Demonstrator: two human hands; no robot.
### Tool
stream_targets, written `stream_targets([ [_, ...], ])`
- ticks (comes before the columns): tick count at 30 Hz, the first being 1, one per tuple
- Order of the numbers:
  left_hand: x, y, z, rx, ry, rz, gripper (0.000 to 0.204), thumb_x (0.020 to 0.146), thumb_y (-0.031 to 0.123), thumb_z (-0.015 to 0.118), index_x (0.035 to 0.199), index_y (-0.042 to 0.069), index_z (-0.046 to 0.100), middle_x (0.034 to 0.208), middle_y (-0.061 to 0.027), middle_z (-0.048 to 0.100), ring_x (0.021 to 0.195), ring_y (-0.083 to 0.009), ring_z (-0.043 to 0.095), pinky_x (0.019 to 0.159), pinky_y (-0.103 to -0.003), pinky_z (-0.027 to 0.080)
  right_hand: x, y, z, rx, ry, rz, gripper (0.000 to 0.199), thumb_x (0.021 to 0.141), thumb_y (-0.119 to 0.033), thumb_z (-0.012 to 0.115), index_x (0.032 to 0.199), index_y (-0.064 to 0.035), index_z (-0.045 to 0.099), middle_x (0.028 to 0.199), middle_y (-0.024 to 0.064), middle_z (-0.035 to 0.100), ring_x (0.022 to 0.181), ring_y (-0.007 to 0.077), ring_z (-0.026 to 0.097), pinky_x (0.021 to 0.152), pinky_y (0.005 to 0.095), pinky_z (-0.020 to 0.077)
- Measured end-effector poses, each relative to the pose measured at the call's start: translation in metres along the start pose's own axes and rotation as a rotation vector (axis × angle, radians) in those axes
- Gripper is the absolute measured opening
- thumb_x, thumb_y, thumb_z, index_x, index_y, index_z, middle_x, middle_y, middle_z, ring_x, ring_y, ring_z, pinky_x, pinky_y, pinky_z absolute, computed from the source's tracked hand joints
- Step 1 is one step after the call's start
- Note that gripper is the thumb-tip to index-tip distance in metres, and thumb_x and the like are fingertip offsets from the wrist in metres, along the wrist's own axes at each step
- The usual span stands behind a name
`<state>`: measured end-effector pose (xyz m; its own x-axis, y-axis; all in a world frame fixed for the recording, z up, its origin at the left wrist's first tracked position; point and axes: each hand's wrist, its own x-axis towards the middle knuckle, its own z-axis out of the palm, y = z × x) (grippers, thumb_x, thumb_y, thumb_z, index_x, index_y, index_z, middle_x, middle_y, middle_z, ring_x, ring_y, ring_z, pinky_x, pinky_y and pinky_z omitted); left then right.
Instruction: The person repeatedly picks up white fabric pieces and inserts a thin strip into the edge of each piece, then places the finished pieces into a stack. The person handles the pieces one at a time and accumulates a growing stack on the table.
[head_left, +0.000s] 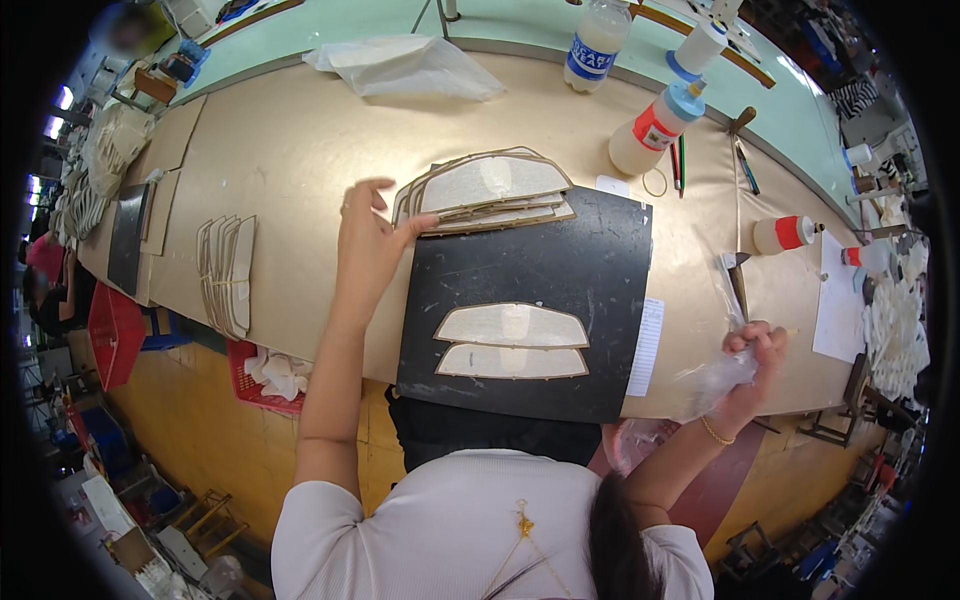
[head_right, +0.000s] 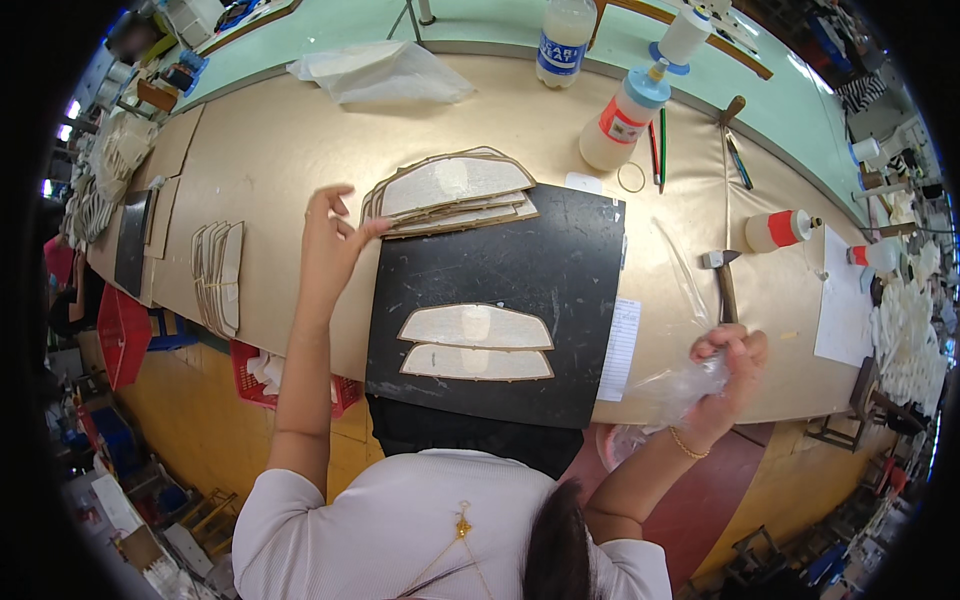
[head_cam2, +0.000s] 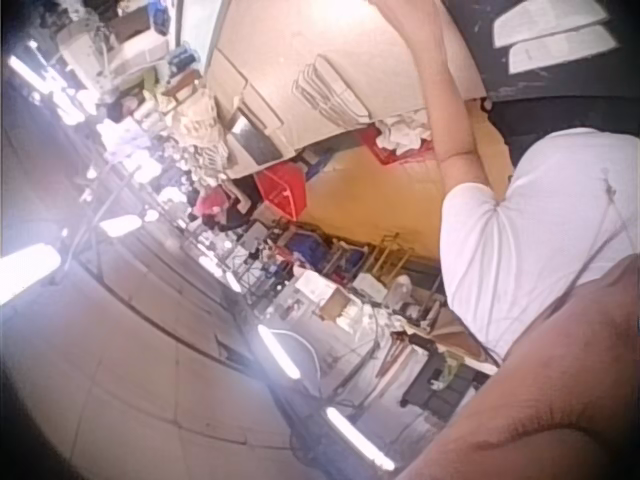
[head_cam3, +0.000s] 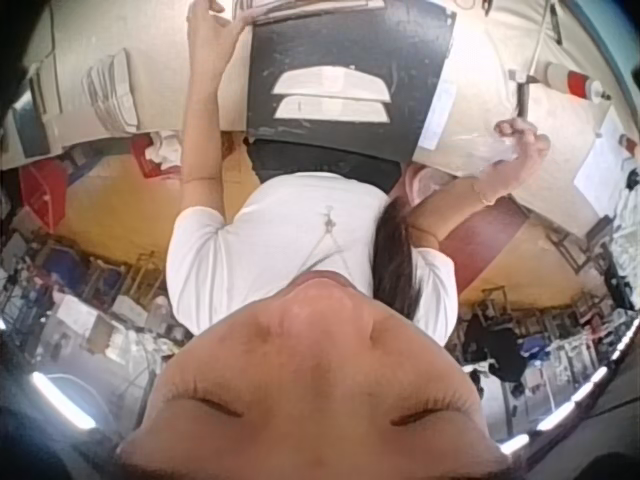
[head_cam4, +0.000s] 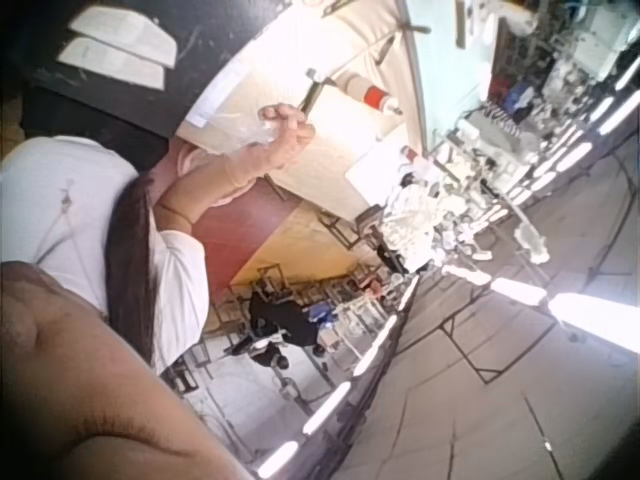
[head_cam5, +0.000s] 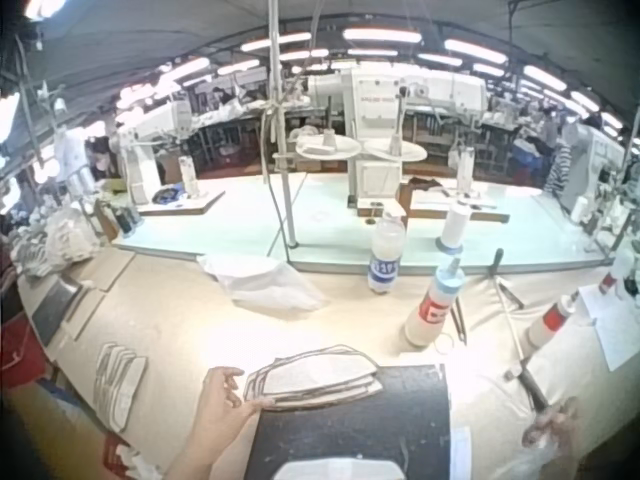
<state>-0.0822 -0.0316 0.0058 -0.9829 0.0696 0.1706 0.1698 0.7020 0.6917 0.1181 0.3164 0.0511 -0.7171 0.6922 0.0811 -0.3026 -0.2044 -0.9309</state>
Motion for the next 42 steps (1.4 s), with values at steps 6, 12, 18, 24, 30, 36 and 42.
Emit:
stream_targets([
  [6,-0.089,0.016,0.008,0.059,-0.477,0.077,0.055,0.069,0.022,0.081,0.112,0.0,0.054,0.103,-0.0127,0.049,0.081,-0.0237,0.052,0.075,-0.033,0.047,-0.021,0.05,0.051,-0.002,-0.084,0.167,0.021,0.086,-0.013,0.063,0.08,-0.0086,0.044,0.073,0.009,0.058,0.072,0.0135,0.056,0.063,0.0272,0.0482],
  [12,-0.104,0.016,0.016,0.089,-0.542,0.041,0.049,0.071,0.015,0.077,0.111,-0.001,0.054,0.099,-0.017,0.05,0.092,-0.0343,0.051,0.082,-0.04,0.043,-0.057,0.061,0.095,-0.35,-0.569,0.481,0.018,0.079,-0.009,0.072,0.088,-0.0065,0.057,0.081,0.0053,0.058,0.082,0.0159,0.059,0.071,0.0266,0.0482],
  [18,-0.108,0.018,0.018,0.025,-0.298,0.04,0.043,0.066,0.015,0.082,0.098,0.003,0.055,0.092,-0.0111,0.05,0.088,-0.028,0.052,0.077,-0.036,0.044,-0.075,0.07,0.103,-0.576,-1.072,0.373,0.014,0.083,-0.014,0.068,0.094,-0.0048,0.066,0.089,0.0078,0.06,0.086,0.0214,0.061,0.079,0.0307,0.0463],
  [24,-0.11,0.011,0.018,0.102,-0.331,0.044,0.044,0.069,0.011,0.08,0.105,0.002,0.055,0.089,-0.0116,0.052,0.085,-0.0261,0.054,0.076,-0.033,0.045,-0.08,0.071,0.104,-0.647,-1.025,0.361,0.018,0.085,-0.018,0.066,0.093,-0.0022,0.065,0.088,0.0094,0.063,0.085,0.0234,0.062,0.078,0.0312,0.0466],
  [30,-0.117,0.013,0.012,-0.559,-0.385,-0.256,0.037,0.079,0.002,0.071,0.114,0.0,0.057,0.088,-0.0049,0.058,0.08,-0.0104,0.053,0.074,-0.023,0.044,-0.081,0.081,0.113,-0.613,-0.914,0.276,0.018,0.084,-0.019,0.068,0.095,-0.0043,0.067,0.087,0.0064,0.065,0.081,0.0186,0.061,0.075,0.0281,0.0461],
  [36,-0.122,0.036,0.0,-0.643,-0.396,-0.207,0.018,0.084,0.003,0.066,0.102,0.001,0.069,0.095,-0.0085,0.066,0.088,-0.0149,0.061,0.076,-0.026,0.048,-0.083,0.092,0.121,-0.427,-0.719,0.487,0.019,0.084,-0.018,0.069,0.093,-0.0011,0.068,0.089,0.006,0.069,0.082,0.0116,0.061,0.075,0.0258,0.0475],
  [42,-0.128,0.039,0.0,-0.503,-0.297,-0.009,0.02,0.08,-0.001,0.066,0.099,0.003,0.07,0.096,-0.0099,0.067,0.087,-0.0201,0.062,0.078,-0.028,0.047,-0.082,0.09,0.119,-0.38,-0.697,0.593,0.016,0.085,-0.016,0.07,0.09,-0.0013,0.068,0.081,0.0005,0.066,0.072,0.0046,0.055,0.065,0.0197,0.0447],
])
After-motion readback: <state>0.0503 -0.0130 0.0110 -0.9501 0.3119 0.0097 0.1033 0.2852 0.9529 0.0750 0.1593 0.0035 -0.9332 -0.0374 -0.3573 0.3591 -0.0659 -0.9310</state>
